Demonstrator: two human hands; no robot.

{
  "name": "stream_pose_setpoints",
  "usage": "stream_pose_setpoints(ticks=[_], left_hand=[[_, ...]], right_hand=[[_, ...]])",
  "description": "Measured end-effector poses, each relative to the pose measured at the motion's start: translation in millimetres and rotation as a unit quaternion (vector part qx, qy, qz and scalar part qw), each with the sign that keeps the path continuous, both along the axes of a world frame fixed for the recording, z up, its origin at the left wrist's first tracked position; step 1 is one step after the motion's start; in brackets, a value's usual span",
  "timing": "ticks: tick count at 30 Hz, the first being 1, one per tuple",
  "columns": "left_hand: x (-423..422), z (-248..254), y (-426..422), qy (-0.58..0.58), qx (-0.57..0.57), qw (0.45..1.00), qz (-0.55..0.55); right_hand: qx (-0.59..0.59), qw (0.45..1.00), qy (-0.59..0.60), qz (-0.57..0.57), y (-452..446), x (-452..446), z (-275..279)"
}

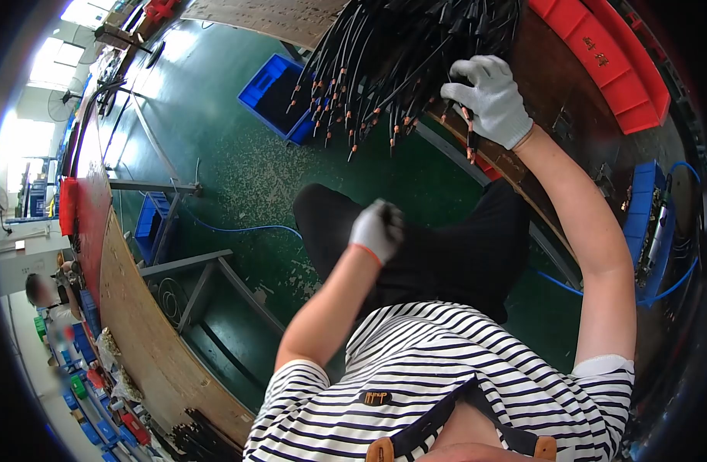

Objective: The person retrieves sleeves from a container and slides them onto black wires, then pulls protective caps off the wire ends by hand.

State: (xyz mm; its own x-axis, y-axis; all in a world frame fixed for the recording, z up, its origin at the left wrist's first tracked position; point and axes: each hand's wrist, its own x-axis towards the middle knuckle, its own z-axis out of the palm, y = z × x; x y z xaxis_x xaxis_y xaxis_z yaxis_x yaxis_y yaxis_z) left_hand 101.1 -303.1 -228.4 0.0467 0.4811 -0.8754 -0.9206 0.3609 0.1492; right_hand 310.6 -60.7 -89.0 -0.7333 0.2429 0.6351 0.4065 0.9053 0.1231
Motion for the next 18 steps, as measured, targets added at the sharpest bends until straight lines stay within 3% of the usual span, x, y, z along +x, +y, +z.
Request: stream_pose_setpoints(ticks=[1,4,5,6,9,12,15,17,18], left_hand=[[-39,-11,9,0.005,0.033,0.999,0.002],[-194,-65,77,0.112,0.298,0.944,0.090],[-199,4,94,0.130,0.146,0.969,0.151],[-207,30,96,0.178,0.085,0.966,0.166],[-213,39,82,0.402,0.012,0.907,0.123],[-156,83,59,0.570,0.179,0.794,0.116],[-74,145,62,0.691,0.294,0.661,0.006],[-34,170,70,0.796,0.299,0.517,-0.099],[-17,177,77,0.803,0.285,0.503,-0.144]], right_hand=[[0.019,1.000,0.010,0.000,-1,-1,2],[-0.019,1.000,0.011,0.022,8,-1,-7],[-0.031,0.999,0.011,0.027,8,0,-9],[-0.035,0.999,0.010,0.017,5,1,-8],[-0.038,0.999,0.000,0.013,8,2,-13],[-0.040,0.999,0.003,0.003,5,4,-15],[-0.052,0.999,0.008,-0.003,4,3,-15],[-0.057,0.998,0.007,-0.002,4,3,-13],[-0.060,0.998,0.001,-0.002,3,3,-11]])
